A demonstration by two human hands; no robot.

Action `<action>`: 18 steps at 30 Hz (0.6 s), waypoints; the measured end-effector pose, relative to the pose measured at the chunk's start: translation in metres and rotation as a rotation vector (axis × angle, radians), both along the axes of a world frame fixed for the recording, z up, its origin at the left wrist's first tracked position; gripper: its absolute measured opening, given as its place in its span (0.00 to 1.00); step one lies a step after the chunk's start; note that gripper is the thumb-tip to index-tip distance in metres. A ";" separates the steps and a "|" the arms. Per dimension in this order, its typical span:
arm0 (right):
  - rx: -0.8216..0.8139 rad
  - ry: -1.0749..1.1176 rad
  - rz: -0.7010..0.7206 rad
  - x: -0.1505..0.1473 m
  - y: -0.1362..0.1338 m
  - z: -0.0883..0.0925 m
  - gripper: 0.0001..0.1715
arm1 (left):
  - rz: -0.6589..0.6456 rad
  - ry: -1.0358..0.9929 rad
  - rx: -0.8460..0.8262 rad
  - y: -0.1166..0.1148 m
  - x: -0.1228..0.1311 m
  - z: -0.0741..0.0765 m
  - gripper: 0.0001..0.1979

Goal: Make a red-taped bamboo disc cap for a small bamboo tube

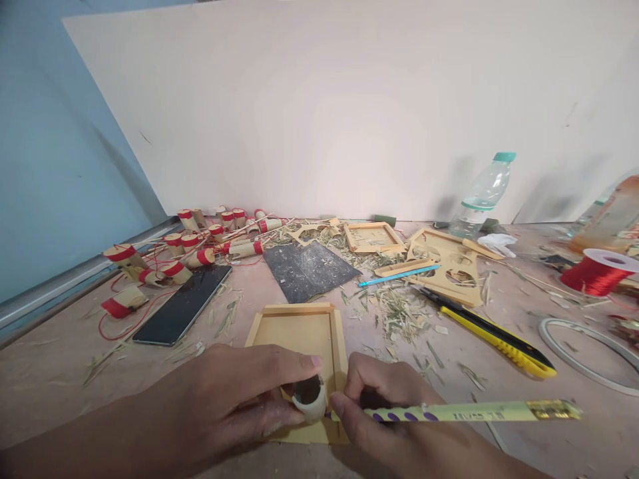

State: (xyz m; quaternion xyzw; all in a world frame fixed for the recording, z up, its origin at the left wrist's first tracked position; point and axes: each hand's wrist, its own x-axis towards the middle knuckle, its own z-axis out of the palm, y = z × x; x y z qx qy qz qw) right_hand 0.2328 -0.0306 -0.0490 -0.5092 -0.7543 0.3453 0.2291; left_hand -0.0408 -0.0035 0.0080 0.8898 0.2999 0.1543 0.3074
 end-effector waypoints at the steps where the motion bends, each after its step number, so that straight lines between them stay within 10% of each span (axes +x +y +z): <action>1: 0.006 0.003 0.002 0.000 0.000 0.000 0.18 | -0.004 -0.006 0.000 0.000 0.000 0.000 0.18; 18: 0.196 -0.011 0.012 -0.004 -0.009 0.005 0.14 | 0.003 -0.019 -0.031 0.000 0.002 0.003 0.18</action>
